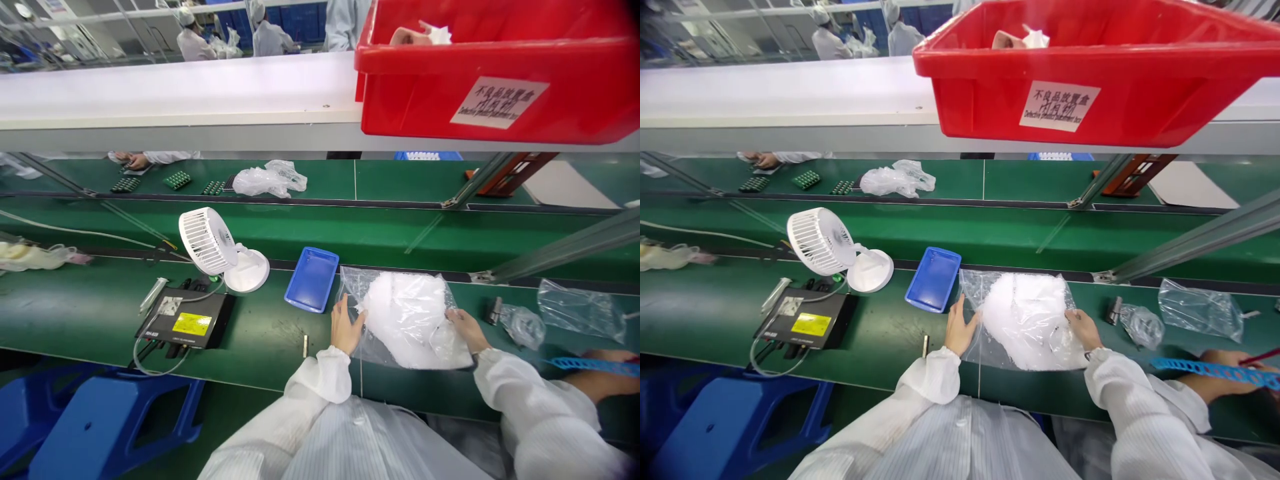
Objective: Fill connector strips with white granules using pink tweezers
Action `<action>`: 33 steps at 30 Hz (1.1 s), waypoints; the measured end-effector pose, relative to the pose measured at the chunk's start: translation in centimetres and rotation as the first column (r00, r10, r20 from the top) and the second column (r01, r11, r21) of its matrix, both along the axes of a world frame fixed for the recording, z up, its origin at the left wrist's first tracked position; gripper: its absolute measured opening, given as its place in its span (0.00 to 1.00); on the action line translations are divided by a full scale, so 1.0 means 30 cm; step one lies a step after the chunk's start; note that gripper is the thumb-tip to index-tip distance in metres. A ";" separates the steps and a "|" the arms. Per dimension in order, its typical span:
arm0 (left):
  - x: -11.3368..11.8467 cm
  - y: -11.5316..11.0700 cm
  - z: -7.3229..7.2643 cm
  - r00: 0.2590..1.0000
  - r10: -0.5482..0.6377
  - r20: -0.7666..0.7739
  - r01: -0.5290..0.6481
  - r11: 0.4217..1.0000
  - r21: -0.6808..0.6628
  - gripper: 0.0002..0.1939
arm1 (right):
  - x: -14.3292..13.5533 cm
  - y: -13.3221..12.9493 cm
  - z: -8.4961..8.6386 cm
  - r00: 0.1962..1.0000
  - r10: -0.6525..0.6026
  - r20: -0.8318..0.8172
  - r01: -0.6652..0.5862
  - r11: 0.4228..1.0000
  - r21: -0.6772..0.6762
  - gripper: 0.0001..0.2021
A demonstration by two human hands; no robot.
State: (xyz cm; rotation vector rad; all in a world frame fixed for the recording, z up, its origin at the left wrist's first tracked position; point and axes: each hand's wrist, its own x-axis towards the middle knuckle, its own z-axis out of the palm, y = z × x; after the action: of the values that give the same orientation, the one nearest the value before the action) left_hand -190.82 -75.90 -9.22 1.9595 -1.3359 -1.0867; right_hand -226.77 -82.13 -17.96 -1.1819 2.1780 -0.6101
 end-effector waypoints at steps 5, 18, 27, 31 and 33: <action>-0.030 -0.018 0.036 0.995 -0.011 -0.101 0.006 0.999 -0.045 0.27 | -0.020 0.023 -0.002 0.988 -0.025 0.152 0.013 0.996 0.083 0.13; -0.055 -0.043 0.122 0.992 -0.122 -0.026 0.119 0.989 -0.082 0.25 | 0.030 0.093 0.102 0.933 -0.147 0.328 0.205 0.967 -0.151 0.13; 0.103 -0.087 0.260 0.998 -0.039 -0.057 0.025 0.972 -0.234 0.23 | 0.125 0.058 0.278 0.912 -0.109 0.396 0.203 0.958 -0.203 0.17; 0.197 -0.115 0.240 0.995 0.034 -0.090 -0.054 0.970 -0.239 0.23 | 0.195 0.037 0.340 0.909 -0.084 0.409 0.176 0.966 -0.191 0.20; 0.236 -0.125 0.210 0.991 0.062 -0.118 -0.087 0.971 -0.224 0.22 | 0.231 0.020 0.356 0.905 -0.087 0.415 0.180 0.965 -0.191 0.20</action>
State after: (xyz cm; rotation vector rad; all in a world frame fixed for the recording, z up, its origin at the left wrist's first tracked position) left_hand -183.75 -79.63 -2.93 1.7422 -1.2579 -0.9452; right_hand -219.85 -81.54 -7.26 -0.9150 1.8769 -1.0844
